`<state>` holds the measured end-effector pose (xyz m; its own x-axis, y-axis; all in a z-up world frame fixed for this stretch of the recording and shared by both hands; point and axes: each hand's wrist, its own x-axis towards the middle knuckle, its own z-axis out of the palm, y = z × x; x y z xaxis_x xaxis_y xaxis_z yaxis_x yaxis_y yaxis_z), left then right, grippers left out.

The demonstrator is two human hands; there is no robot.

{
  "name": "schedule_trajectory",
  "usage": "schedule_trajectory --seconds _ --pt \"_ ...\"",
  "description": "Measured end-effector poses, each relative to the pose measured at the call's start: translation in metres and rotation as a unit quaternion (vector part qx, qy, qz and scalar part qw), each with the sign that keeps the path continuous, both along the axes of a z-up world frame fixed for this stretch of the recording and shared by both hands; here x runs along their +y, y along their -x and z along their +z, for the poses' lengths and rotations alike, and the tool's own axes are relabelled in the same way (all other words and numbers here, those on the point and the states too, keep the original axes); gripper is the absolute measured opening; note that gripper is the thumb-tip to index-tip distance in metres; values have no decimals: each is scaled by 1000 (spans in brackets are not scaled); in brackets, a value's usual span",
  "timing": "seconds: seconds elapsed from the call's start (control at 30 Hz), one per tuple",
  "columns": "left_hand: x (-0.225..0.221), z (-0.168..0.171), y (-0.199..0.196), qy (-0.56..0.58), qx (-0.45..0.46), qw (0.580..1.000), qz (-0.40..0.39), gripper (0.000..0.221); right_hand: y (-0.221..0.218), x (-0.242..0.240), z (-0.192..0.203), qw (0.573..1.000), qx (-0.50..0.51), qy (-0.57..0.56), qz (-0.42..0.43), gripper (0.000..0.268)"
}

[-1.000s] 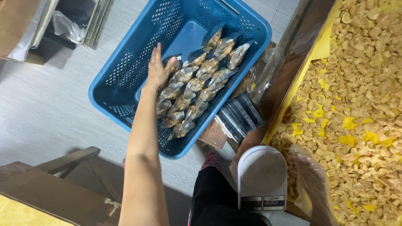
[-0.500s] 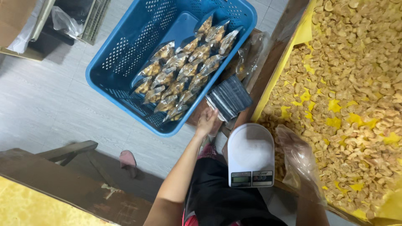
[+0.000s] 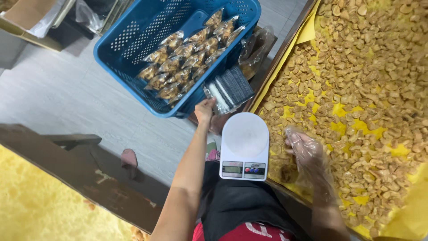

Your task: The person scoops dried fruit from a large yellow tray into clear plastic bags, weighs each bag on a digital scale, and places the filled bags into a blue basket. The process is repeated multiple times.

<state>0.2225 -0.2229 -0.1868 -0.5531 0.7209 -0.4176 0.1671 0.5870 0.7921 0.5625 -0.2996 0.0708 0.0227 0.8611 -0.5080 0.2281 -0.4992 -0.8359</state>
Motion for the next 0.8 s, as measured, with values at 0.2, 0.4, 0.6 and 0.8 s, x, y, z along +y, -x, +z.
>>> schedule_trajectory --seconds 0.2,0.4,0.6,0.8 --pt "-55 60 6 -113 -255 954 107 24 -14 13 3 993 98 14 59 49" --pt "-212 190 -1 -158 -146 955 204 43 49 29 -15 927 276 -27 251 60" --pt "-329 301 -59 -206 -51 936 282 34 182 -26 5 728 -3 -496 473 65" --pt "-369 313 -95 -27 184 963 194 41 265 -127 22 557 -80 -639 525 60"
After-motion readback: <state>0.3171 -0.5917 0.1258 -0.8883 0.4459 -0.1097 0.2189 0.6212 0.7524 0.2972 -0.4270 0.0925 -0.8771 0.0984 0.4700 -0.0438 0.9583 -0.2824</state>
